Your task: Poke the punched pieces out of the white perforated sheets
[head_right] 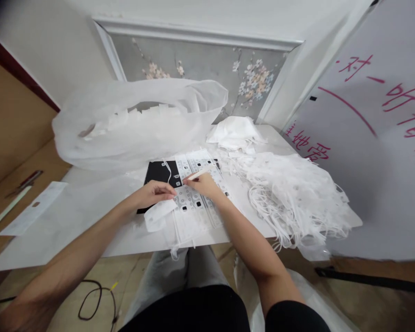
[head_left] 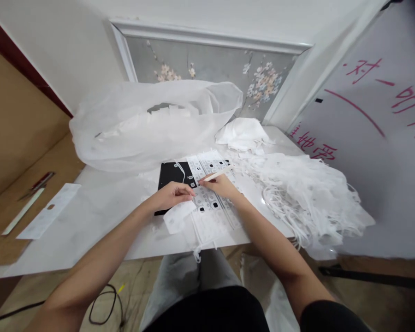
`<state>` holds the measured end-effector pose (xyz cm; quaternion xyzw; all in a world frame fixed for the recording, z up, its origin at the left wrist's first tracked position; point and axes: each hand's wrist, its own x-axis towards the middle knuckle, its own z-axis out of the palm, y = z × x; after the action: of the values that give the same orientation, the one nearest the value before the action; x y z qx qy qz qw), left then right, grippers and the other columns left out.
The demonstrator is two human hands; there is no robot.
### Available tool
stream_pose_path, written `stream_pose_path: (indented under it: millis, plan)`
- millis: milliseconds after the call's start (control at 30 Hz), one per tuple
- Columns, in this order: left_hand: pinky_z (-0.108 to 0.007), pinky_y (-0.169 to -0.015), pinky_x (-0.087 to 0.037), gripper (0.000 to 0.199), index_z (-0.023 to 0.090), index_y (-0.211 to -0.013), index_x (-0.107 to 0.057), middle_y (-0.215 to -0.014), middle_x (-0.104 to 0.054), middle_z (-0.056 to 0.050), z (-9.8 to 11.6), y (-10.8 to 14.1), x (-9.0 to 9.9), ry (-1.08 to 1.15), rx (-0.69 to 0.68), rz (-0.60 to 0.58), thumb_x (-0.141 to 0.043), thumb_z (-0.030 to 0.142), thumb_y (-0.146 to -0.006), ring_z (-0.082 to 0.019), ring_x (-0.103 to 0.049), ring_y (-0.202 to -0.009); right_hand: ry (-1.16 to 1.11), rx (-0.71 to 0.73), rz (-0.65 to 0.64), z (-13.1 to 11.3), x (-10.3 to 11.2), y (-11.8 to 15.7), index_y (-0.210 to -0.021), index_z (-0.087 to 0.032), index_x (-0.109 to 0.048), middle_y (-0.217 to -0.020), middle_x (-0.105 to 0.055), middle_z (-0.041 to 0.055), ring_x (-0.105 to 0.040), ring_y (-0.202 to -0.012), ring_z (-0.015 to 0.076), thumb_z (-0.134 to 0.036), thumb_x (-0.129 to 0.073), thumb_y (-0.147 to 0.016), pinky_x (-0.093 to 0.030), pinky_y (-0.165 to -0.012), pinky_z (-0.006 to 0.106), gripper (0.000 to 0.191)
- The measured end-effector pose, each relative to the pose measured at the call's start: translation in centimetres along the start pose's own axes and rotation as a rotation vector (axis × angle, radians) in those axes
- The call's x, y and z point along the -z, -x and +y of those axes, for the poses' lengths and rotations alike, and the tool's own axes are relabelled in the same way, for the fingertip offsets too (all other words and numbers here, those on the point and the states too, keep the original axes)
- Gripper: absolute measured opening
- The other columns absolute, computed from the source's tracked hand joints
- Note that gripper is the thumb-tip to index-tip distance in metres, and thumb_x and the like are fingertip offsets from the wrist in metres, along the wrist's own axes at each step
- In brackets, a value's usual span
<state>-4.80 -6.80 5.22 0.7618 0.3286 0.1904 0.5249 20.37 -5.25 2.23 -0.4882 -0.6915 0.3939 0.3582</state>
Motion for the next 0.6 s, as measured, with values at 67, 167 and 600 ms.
stream_pose_path:
  millis: [67,167,600]
  plan:
    - [-0.028,-0.076,-0.049,0.025,0.021,-0.106,-0.073,-0.098,-0.075,-0.004,-0.7,-0.5,-0.4,-0.294,-0.016,0.074,-0.057,0.038,-0.096,-0.018,-0.068,-0.087,0.003,0.008,-0.019,0.2,-0.3,0.0,-0.090,-0.021,-0.079,-0.094,-0.079,0.0052,-0.072,-0.091,0.0236,-0.035,-0.070,-0.084,-0.055,-0.082,0.036,0.018]
    - [-0.028,-0.076,-0.046,0.031,0.025,-0.117,-0.070,-0.108,-0.073,-0.004,-1.2,-0.8,-0.6,-0.731,-0.061,0.080,-0.043,0.033,-0.102,-0.020,-0.064,-0.100,-0.003,0.010,-0.009,0.2,-0.4,0.2,-0.090,-0.020,-0.078,-0.097,-0.078,0.0059,-0.072,-0.093,0.0235,-0.035,-0.069,-0.085,-0.055,-0.084,0.036,0.019]
    - [-0.027,-0.065,-0.042,0.052,0.032,-0.141,-0.054,-0.097,-0.067,-0.005,-0.6,-0.8,-2.0,-1.124,-0.040,0.023,-0.042,0.012,-0.095,-0.020,-0.062,-0.095,0.322,0.329,-0.025,0.0,-0.7,0.7,-0.088,-0.025,-0.079,-0.094,-0.078,0.0041,-0.069,-0.094,0.0228,-0.031,-0.059,-0.094,-0.051,-0.091,0.038,0.022]
